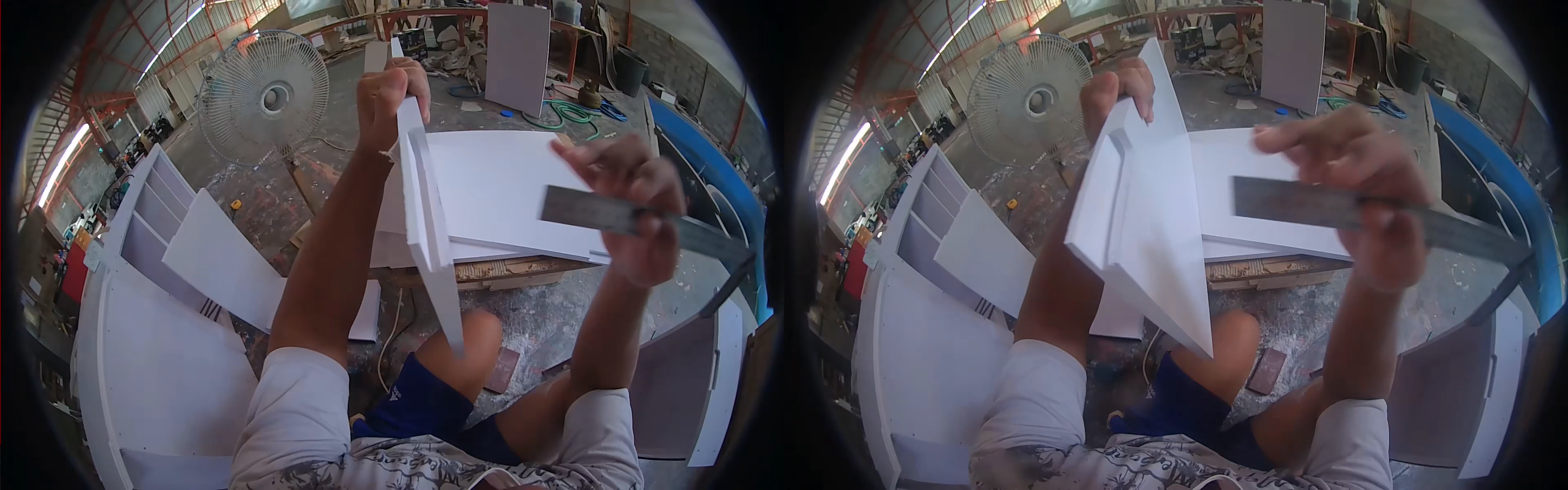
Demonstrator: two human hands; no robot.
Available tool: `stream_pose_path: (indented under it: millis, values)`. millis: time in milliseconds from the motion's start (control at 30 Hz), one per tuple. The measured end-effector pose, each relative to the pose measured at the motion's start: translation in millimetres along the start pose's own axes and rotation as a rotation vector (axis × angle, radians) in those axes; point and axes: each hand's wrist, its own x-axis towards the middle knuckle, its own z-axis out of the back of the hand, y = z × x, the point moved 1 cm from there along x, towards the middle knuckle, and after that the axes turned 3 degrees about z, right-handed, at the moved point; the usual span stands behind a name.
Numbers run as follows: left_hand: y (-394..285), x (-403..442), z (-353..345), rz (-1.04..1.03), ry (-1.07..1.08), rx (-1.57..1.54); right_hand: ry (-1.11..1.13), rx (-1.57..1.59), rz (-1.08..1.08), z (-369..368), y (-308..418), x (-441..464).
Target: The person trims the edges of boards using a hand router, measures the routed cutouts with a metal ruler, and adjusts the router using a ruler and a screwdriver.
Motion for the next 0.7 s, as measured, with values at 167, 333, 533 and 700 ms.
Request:
stream_pose_path:
  millis: [167, 333, 533, 700]
  values:
    - [-2, 7, -11, -0.054, 0.015, 0.14, 0.146, -0.347, 0.004, -45, -14, 14]
    - [-8, 10, -15, -0.049, 0.021, 0.198, 0.293, -0.622, 0.003, -48, -9, 15]
    - [-13, 11, -23, -0.073, 0.041, 0.208, 0.199, -0.54, 0.046, -60, -12, 14]
    - [-17, 6, -34, -0.128, 0.114, 0.253, 0.253, -0.549, 0.141, -60, -8, 13]
